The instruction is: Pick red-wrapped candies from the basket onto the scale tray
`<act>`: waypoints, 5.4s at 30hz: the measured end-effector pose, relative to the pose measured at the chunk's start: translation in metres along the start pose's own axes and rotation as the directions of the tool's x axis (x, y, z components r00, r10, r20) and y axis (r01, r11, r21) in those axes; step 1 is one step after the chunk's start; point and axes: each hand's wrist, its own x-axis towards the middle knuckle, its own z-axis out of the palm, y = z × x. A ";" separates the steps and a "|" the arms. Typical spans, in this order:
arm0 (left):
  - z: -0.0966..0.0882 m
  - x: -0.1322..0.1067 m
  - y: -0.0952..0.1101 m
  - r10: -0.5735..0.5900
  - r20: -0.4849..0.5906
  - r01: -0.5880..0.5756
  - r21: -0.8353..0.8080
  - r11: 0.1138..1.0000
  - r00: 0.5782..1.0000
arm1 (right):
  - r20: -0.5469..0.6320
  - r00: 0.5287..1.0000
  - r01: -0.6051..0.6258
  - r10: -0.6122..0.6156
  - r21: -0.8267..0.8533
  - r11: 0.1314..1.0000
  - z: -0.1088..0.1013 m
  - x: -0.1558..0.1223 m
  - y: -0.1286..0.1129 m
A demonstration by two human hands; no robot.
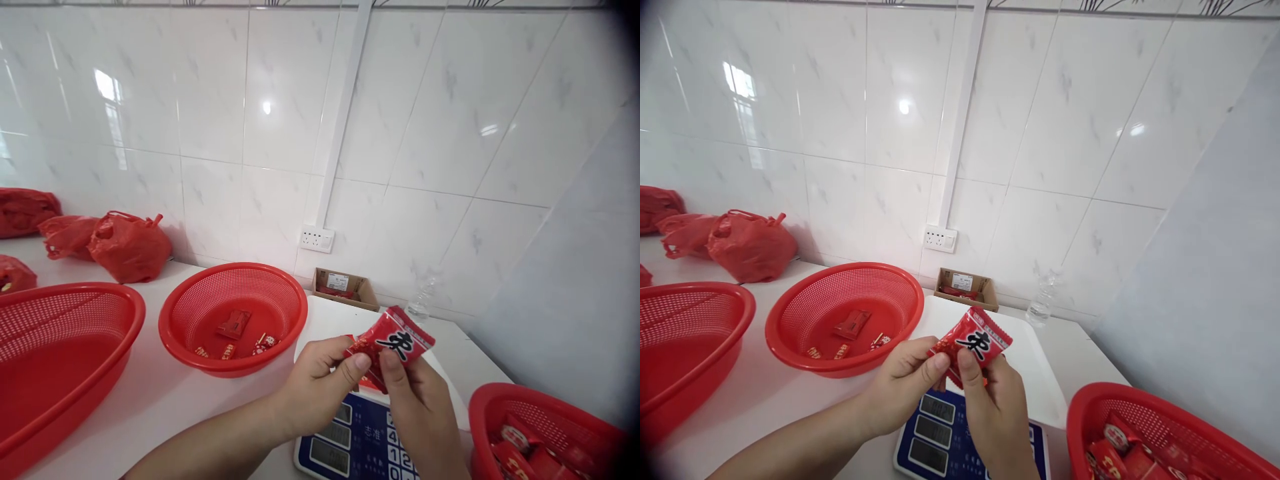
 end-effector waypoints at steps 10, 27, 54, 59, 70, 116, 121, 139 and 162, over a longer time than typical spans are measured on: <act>-0.004 0.003 -0.002 -0.056 -0.063 0.056 -0.006 0.998 0.996 | 0.156 0.987 0.052 -0.031 -0.132 0.990 -0.004 0.004 0.002; -0.002 0.004 -0.003 -0.109 0.017 0.110 -0.043 0.993 0.994 | 0.091 0.980 0.195 -0.175 -0.308 0.931 -0.005 0.002 0.000; -0.004 0.008 -0.010 -0.069 0.004 0.069 -0.171 0.983 0.998 | 0.157 0.986 0.073 -0.053 -0.126 0.989 0.004 0.005 -0.001; -0.003 0.008 -0.010 -0.059 0.029 0.064 -0.209 0.976 0.998 | 0.104 0.984 0.158 -0.141 -0.172 0.972 0.005 0.006 -0.007; -0.004 0.010 -0.013 -0.073 -0.060 0.057 -0.229 0.972 0.996 | 0.193 0.981 0.046 -0.020 -0.131 0.990 0.008 0.003 0.001; -0.005 0.013 -0.013 -0.057 -0.222 -0.005 -0.271 0.963 0.973 | 0.107 0.927 -0.104 0.359 -0.848 0.520 -0.014 0.033 0.081; -0.005 0.012 -0.015 -0.054 -0.203 -0.001 -0.260 0.966 0.978 | 0.193 0.910 -0.036 0.367 -0.844 0.535 -0.009 0.031 0.094; -0.003 0.011 -0.016 -0.048 -0.167 0.008 -0.237 0.971 0.985 | 0.276 0.838 -0.014 0.470 -0.851 0.525 0.001 0.024 0.077; -0.003 0.011 -0.018 -0.063 -0.155 0.026 -0.228 0.973 0.986 | 0.338 0.833 0.030 0.438 -0.817 0.576 -0.005 0.023 0.077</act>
